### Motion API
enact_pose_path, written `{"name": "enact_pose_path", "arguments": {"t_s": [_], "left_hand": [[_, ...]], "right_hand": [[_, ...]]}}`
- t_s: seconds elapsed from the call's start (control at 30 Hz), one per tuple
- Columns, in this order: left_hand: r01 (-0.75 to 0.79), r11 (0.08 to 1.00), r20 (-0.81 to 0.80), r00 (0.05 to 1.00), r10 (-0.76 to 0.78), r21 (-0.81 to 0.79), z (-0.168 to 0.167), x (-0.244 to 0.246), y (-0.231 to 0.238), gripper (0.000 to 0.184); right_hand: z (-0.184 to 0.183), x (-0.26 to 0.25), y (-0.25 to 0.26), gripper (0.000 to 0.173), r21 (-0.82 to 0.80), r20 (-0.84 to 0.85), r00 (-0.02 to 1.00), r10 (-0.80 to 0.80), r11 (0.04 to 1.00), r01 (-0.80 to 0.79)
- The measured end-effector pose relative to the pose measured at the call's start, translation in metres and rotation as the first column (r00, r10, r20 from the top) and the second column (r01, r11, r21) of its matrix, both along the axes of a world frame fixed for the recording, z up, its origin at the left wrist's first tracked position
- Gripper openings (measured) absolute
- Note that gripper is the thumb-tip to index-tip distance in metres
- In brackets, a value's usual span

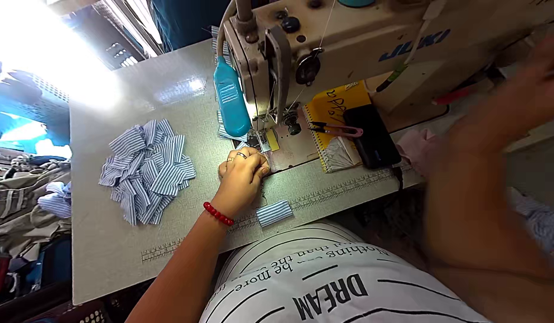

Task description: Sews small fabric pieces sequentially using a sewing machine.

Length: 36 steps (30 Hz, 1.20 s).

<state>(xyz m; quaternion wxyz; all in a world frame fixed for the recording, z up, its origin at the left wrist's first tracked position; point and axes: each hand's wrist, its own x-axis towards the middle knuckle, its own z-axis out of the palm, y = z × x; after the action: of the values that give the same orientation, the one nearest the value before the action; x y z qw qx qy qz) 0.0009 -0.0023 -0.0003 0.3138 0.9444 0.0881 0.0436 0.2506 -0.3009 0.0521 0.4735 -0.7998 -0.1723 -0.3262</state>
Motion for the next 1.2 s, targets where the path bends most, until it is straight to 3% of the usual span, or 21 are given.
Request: {"name": "enact_pose_path", "arguments": {"t_s": [0.03, 0.1, 0.17, 0.33, 0.47, 0.67, 0.77, 1.0, 1.2], "left_hand": [[-0.001, 1.0, 0.003, 1.0, 0.001, 0.005, 0.0, 0.0, 0.0, 0.016], [-0.005, 1.0, 0.002, 1.0, 0.005, 0.008, -0.001, -0.001, -0.002, 0.016], [-0.019, 1.0, 0.003, 1.0, 0.019, 0.01, 0.0, -0.001, -0.004, 0.015], [-0.068, 0.997, -0.005, 0.998, 0.068, 0.026, -0.003, 0.002, -0.011, 0.015], [-0.085, 0.994, 0.0, 0.996, 0.085, 0.064, -0.006, 0.002, -0.014, 0.016], [-0.049, 0.997, -0.117, 0.992, 0.057, 0.067, 0.004, 0.006, -0.011, 0.014], [-0.058, 0.998, -0.077, 0.995, 0.059, 0.015, 0.011, 0.007, -0.005, 0.015], [-0.156, 0.988, 0.016, 0.988, 0.156, -0.002, 0.012, 0.011, 0.007, 0.018], [-0.325, 0.922, -0.206, 0.937, 0.283, -0.212, 0.021, 0.039, 0.02, 0.027]], "right_hand": [[-0.005, -0.035, 0.024, 0.033, -0.033, 0.004, 0.99, 0.143, 0.989, -0.142], [-0.019, -0.092, 0.072, 0.026, -0.095, -0.199, 0.896, 0.396, 0.902, -0.42], [-0.037, -0.116, 0.118, 0.025, -0.058, -0.422, 0.75, 0.509, 0.811, -0.582], [-0.054, -0.116, 0.187, 0.055, -0.154, -0.731, 0.607, 0.311, 0.792, -0.591], [-0.056, -0.119, 0.2, 0.047, -0.235, -0.733, 0.648, 0.207, 0.817, -0.526], [-0.06, -0.122, 0.2, 0.026, -0.181, -0.719, 0.653, 0.238, 0.843, -0.507], [-0.063, -0.12, 0.199, 0.02, -0.135, -0.708, 0.646, 0.285, 0.844, -0.52], [-0.059, -0.119, 0.195, 0.021, -0.22, -0.73, 0.622, 0.285, 0.763, -0.608], [-0.056, -0.13, 0.17, 0.014, -0.138, -0.665, 0.582, 0.469, 0.688, -0.712]]}}
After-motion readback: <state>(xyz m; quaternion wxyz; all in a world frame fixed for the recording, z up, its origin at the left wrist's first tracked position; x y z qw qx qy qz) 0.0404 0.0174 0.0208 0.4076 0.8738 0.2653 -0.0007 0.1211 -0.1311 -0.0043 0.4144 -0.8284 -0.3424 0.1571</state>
